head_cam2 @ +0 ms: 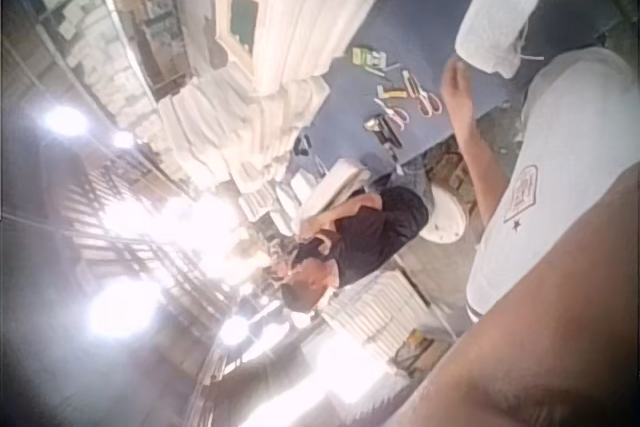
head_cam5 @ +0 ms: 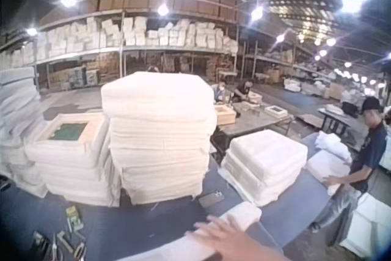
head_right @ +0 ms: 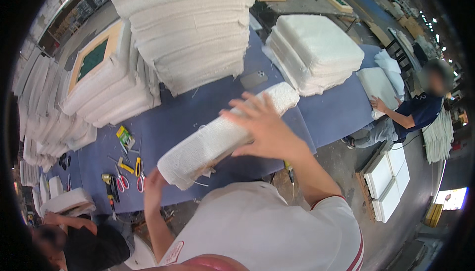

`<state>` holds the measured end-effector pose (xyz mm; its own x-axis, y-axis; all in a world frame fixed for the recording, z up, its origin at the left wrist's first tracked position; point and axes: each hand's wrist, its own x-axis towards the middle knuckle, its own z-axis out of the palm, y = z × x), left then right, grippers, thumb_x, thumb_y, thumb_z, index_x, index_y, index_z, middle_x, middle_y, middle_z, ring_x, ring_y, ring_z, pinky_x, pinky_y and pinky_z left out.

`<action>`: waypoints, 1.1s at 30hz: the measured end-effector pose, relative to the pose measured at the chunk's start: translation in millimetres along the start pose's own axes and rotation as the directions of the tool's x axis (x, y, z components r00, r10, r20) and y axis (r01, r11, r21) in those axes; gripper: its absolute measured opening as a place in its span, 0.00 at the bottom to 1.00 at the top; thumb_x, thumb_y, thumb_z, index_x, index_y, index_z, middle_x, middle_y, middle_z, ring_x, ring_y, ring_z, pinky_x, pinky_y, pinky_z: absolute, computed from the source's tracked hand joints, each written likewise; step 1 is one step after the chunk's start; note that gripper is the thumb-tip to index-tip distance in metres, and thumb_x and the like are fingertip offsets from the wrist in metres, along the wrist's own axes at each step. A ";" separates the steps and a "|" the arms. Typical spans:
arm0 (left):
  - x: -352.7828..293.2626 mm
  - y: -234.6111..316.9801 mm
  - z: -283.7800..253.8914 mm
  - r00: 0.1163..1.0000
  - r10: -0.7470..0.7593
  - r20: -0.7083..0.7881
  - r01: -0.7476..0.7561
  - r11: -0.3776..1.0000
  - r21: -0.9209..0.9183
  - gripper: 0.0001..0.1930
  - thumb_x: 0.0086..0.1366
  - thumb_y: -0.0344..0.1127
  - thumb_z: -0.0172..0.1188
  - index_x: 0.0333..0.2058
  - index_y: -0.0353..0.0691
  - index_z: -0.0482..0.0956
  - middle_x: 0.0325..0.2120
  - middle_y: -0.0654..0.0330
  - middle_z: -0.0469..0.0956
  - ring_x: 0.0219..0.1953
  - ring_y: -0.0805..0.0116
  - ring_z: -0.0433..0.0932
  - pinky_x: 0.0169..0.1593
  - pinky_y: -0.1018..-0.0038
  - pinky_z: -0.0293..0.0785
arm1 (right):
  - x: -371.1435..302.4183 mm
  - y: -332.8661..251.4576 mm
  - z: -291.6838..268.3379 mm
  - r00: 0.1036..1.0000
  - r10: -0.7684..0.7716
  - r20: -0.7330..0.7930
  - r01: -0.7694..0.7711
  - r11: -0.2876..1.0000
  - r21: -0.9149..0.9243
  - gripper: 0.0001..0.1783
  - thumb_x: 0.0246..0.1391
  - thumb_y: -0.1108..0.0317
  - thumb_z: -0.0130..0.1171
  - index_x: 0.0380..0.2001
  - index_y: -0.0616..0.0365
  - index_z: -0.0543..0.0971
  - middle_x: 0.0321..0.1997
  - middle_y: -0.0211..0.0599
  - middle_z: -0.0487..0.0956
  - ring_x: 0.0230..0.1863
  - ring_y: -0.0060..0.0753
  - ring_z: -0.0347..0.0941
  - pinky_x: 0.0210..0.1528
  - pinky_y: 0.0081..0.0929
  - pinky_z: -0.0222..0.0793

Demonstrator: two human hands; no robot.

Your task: The person uses a staple gun to attach white fabric to a wooden frame with foam padding. They repeatedly pull the fabric taut, staple it to the frame, and adjust the material to ensure a smooth finish.

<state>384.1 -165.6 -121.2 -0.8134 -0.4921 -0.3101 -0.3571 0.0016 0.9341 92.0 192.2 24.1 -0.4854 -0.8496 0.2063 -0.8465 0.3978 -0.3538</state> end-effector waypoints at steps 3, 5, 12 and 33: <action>-19.9 -80.2 -6.7 0.993 -0.089 0.078 0.056 0.932 0.359 0.26 0.80 0.45 0.71 0.68 0.35 0.85 0.57 0.51 0.91 0.54 0.61 0.90 0.58 0.61 0.84 | 35.0 -59.0 21.6 0.978 -0.190 0.084 0.191 0.982 -0.011 0.59 0.47 0.41 0.87 0.82 0.38 0.74 0.76 0.42 0.78 0.81 0.51 0.69 0.85 0.75 0.50; -41.6 -120.7 -9.9 0.963 -0.221 0.156 0.129 0.882 0.453 0.30 0.76 0.49 0.74 0.68 0.39 0.85 0.57 0.45 0.91 0.52 0.55 0.91 0.58 0.61 0.85 | 55.8 -98.2 39.5 0.941 -0.314 0.128 0.309 0.949 0.060 0.59 0.45 0.47 0.90 0.80 0.39 0.74 0.71 0.39 0.80 0.74 0.49 0.75 0.82 0.67 0.60; -89.3 -193.2 -41.4 0.911 -0.371 0.179 0.217 0.803 0.554 0.34 0.73 0.55 0.76 0.69 0.39 0.85 0.59 0.42 0.90 0.58 0.51 0.92 0.62 0.58 0.86 | 108.8 -147.4 63.8 0.924 -0.255 0.283 0.267 0.964 -0.002 0.53 0.40 0.58 0.90 0.73 0.41 0.79 0.66 0.34 0.85 0.66 0.44 0.82 0.71 0.46 0.73; -8.5 245.4 30.0 0.536 0.800 0.271 -0.715 0.260 0.649 0.50 0.53 0.43 0.89 0.74 0.35 0.79 0.59 0.48 0.89 0.60 0.47 0.89 0.65 0.56 0.82 | -51.0 2.9 217.3 0.363 0.914 0.184 -0.182 -0.124 0.975 0.39 0.78 0.46 0.67 0.83 0.48 0.69 0.72 0.26 0.81 0.69 0.26 0.75 0.63 0.37 0.69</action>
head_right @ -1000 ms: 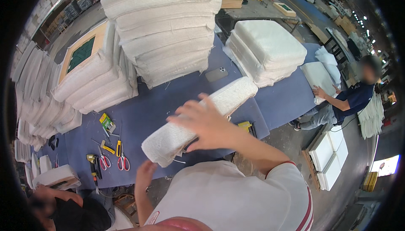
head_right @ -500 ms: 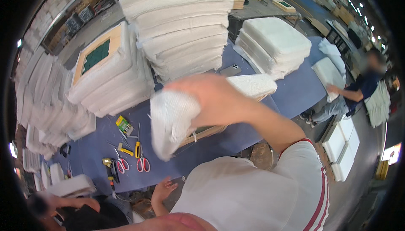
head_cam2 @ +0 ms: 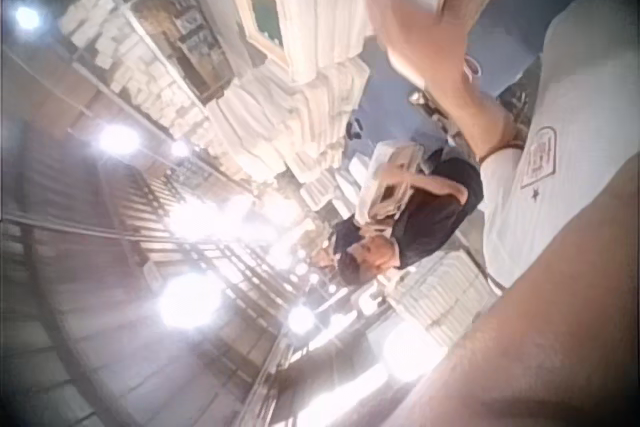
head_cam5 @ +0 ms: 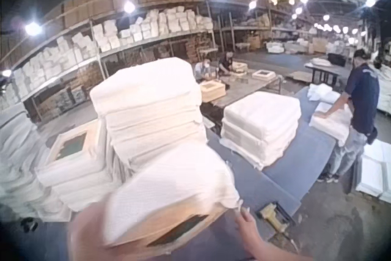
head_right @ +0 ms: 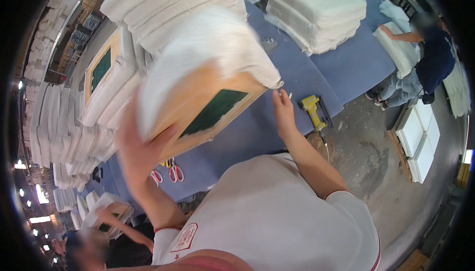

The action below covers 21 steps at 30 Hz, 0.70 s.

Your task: The person uses a staple gun to attach white fabric to a wooden frame with foam padding. They repeatedly pull the fabric taut, staple it to the frame, and adjust the material to ensure a smooth finish.

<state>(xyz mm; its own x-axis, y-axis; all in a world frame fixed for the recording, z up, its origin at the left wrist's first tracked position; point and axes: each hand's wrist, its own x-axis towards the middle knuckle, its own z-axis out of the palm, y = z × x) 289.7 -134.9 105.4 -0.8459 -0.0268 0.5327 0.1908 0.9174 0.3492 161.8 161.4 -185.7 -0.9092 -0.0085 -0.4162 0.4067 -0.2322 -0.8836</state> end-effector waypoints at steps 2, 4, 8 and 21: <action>24.7 15.6 67.8 0.970 -0.035 0.239 -0.010 0.983 0.185 0.51 0.54 0.51 0.88 0.75 0.43 0.78 0.56 0.47 0.88 0.54 0.40 0.87 0.58 0.51 0.82 | -26.3 13.5 -6.2 0.981 0.191 0.025 -0.188 0.978 -0.093 0.35 0.80 0.48 0.65 0.81 0.50 0.75 0.64 0.23 0.85 0.58 0.23 0.76 0.58 0.33 0.70; 25.9 11.4 102.4 0.915 -0.210 0.344 0.158 0.972 0.173 0.50 0.55 0.52 0.87 0.74 0.42 0.78 0.62 0.45 0.87 0.62 0.39 0.85 0.65 0.50 0.81 | -41.7 6.3 -8.3 0.938 0.146 0.313 -0.122 0.988 -0.095 0.31 0.80 0.48 0.65 0.76 0.50 0.80 0.60 0.24 0.86 0.56 0.23 0.77 0.57 0.29 0.70; 28.3 -10.2 112.9 0.936 -0.197 0.291 0.164 0.977 0.134 0.47 0.59 0.52 0.85 0.75 0.46 0.79 0.61 0.47 0.88 0.62 0.46 0.87 0.65 0.53 0.81 | -57.9 -39.8 11.2 0.869 -0.038 0.493 0.075 0.996 -0.055 0.26 0.82 0.47 0.63 0.68 0.54 0.87 0.55 0.26 0.88 0.54 0.21 0.79 0.56 0.26 0.71; 115.6 61.2 211.9 0.899 -0.130 0.417 0.226 0.956 -0.188 0.34 0.84 0.64 0.56 0.73 0.46 0.81 0.53 0.45 0.92 0.58 0.41 0.90 0.62 0.52 0.82 | -52.8 -106.4 25.8 0.980 -0.033 0.197 -0.029 0.952 0.305 0.28 0.79 0.43 0.67 0.31 0.56 0.87 0.29 0.26 0.81 0.28 0.15 0.66 0.30 0.22 0.56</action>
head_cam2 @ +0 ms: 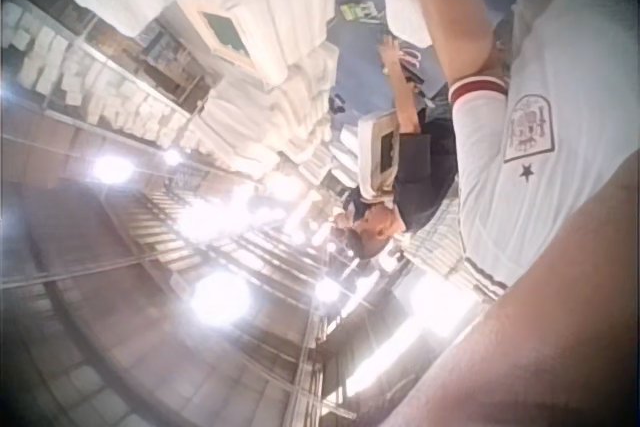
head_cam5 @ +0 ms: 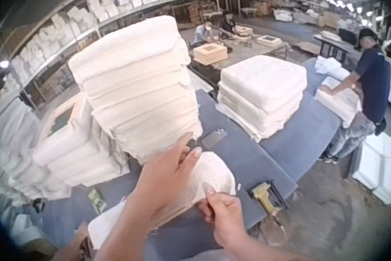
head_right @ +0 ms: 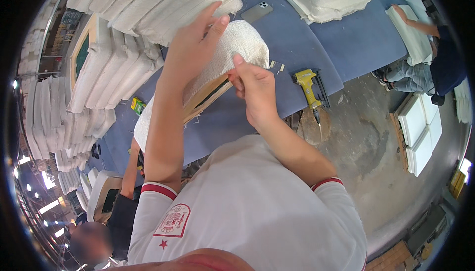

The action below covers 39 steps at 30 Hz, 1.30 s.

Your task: The person uses a staple gun to attach white fabric to a wooden frame with foam padding. They repeatedly pull the fabric taut, staple it to the frame, and adjust the material to ensure a smooth finish.

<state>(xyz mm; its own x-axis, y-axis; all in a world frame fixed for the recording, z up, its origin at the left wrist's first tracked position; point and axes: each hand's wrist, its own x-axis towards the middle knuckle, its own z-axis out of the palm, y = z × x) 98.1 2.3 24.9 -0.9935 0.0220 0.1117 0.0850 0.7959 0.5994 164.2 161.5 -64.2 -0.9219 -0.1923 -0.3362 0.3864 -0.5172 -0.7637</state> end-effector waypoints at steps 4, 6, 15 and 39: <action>-0.7 -0.5 2.7 0.974 -0.141 0.178 0.128 0.988 0.082 0.33 0.88 0.64 0.47 0.71 0.45 0.82 0.54 0.43 0.91 0.61 0.35 0.86 0.66 0.51 0.78 | 6.2 -10.1 4.4 0.998 0.052 -0.040 -0.046 0.990 0.135 0.30 0.73 0.44 0.76 0.24 0.58 0.85 0.23 0.29 0.79 0.22 0.16 0.63 0.26 0.22 0.50; 4.5 -5.9 -0.5 0.977 -0.121 0.175 0.105 0.989 0.102 0.31 0.89 0.64 0.46 0.65 0.43 0.83 0.48 0.42 0.91 0.56 0.32 0.87 0.61 0.47 0.79 | 16.1 -15.3 8.2 0.999 0.048 -0.007 -0.047 0.993 0.108 0.31 0.73 0.45 0.76 0.21 0.56 0.83 0.21 0.29 0.77 0.21 0.18 0.65 0.25 0.23 0.50; 45.8 -48.0 -23.3 0.996 0.002 0.092 -0.003 1.000 0.009 0.27 0.89 0.58 0.50 0.45 0.37 0.84 0.28 0.43 0.87 0.36 0.32 0.86 0.44 0.43 0.82 | 94.2 1.5 18.5 0.942 -0.050 0.332 0.005 0.991 0.134 0.20 0.72 0.66 0.76 0.24 0.62 0.86 0.26 0.36 0.84 0.27 0.28 0.86 0.27 0.23 0.75; 25.9 -56.0 -32.6 0.987 0.015 0.162 0.008 0.989 -0.145 0.45 0.78 0.66 0.64 0.77 0.33 0.73 0.70 0.38 0.81 0.69 0.35 0.81 0.72 0.54 0.77 | 48.6 39.5 -10.5 0.872 -0.169 0.460 -0.065 0.891 0.450 0.33 0.82 0.39 0.57 0.72 0.55 0.77 0.48 0.32 0.79 0.39 0.27 0.67 0.43 0.31 0.64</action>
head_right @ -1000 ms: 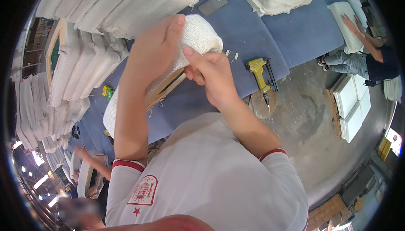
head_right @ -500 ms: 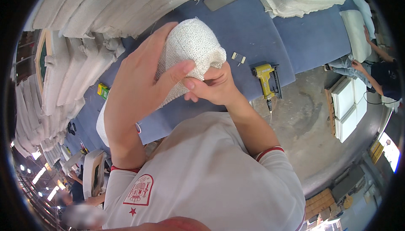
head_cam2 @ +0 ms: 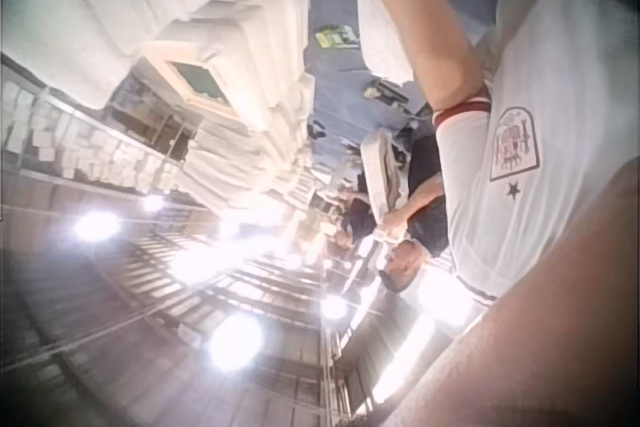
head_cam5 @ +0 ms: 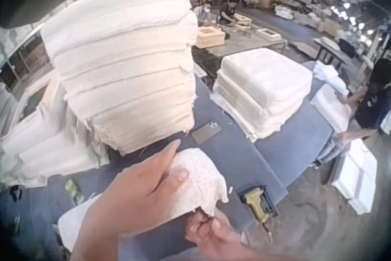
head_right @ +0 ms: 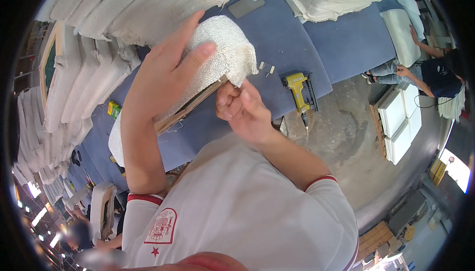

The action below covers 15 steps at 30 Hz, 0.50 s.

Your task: The person uses a staple gun to attach white fabric to a wooden frame with foam padding. They repeatedly pull the fabric taut, staple it to the frame, and adjust the material to ensure a smooth finish.

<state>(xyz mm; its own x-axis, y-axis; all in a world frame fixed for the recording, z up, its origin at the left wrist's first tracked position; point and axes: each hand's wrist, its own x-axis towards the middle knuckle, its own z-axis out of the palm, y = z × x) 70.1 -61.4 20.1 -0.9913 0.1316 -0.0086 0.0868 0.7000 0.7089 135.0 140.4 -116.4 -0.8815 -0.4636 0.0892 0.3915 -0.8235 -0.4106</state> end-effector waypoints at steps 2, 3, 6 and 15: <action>0.8 0.2 -1.2 0.999 -0.051 0.002 0.051 0.996 -0.076 0.45 0.79 0.66 0.62 0.79 0.34 0.72 0.71 0.38 0.80 0.72 0.35 0.79 0.74 0.54 0.75 | 0.2 1.6 3.1 1.000 -0.012 0.000 0.012 0.990 -0.142 0.34 0.82 0.45 0.58 0.76 0.58 0.73 0.46 0.34 0.78 0.38 0.27 0.67 0.41 0.31 0.63; 1.2 0.4 -2.1 0.999 -0.055 -0.003 0.054 0.990 -0.133 0.44 0.78 0.63 0.64 0.78 0.35 0.73 0.71 0.39 0.80 0.72 0.36 0.79 0.74 0.55 0.75 | 0.4 0.4 6.2 0.999 -0.026 -0.034 0.018 0.976 -0.215 0.34 0.81 0.46 0.58 0.77 0.59 0.72 0.45 0.34 0.78 0.38 0.27 0.67 0.41 0.30 0.63; 3.7 0.3 -6.9 0.996 0.087 -0.012 -0.088 0.978 -0.189 0.40 0.74 0.54 0.71 0.77 0.38 0.75 0.70 0.43 0.82 0.72 0.40 0.80 0.74 0.55 0.75 | 4.5 -9.2 20.3 0.994 -0.071 -0.086 0.033 0.925 -0.379 0.35 0.81 0.49 0.58 0.79 0.60 0.70 0.42 0.34 0.79 0.37 0.24 0.67 0.41 0.27 0.63; 27.2 -20.3 -34.5 0.988 0.149 0.045 -0.139 0.975 -0.175 0.26 0.71 0.43 0.76 0.62 0.39 0.81 0.66 0.52 0.85 0.68 0.51 0.81 0.73 0.60 0.74 | 26.2 -36.7 56.6 0.990 0.128 -0.061 -0.142 0.914 -0.381 0.42 0.81 0.53 0.58 0.88 0.55 0.59 0.42 0.38 0.82 0.36 0.23 0.67 0.43 0.24 0.64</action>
<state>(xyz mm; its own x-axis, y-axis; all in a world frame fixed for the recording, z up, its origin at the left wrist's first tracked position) 37.9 -96.3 29.8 -0.9617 0.2661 0.0654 0.2051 0.5408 0.8158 112.4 140.0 -47.7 -0.8385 -0.5446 -0.0192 0.3821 -0.5624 -0.7333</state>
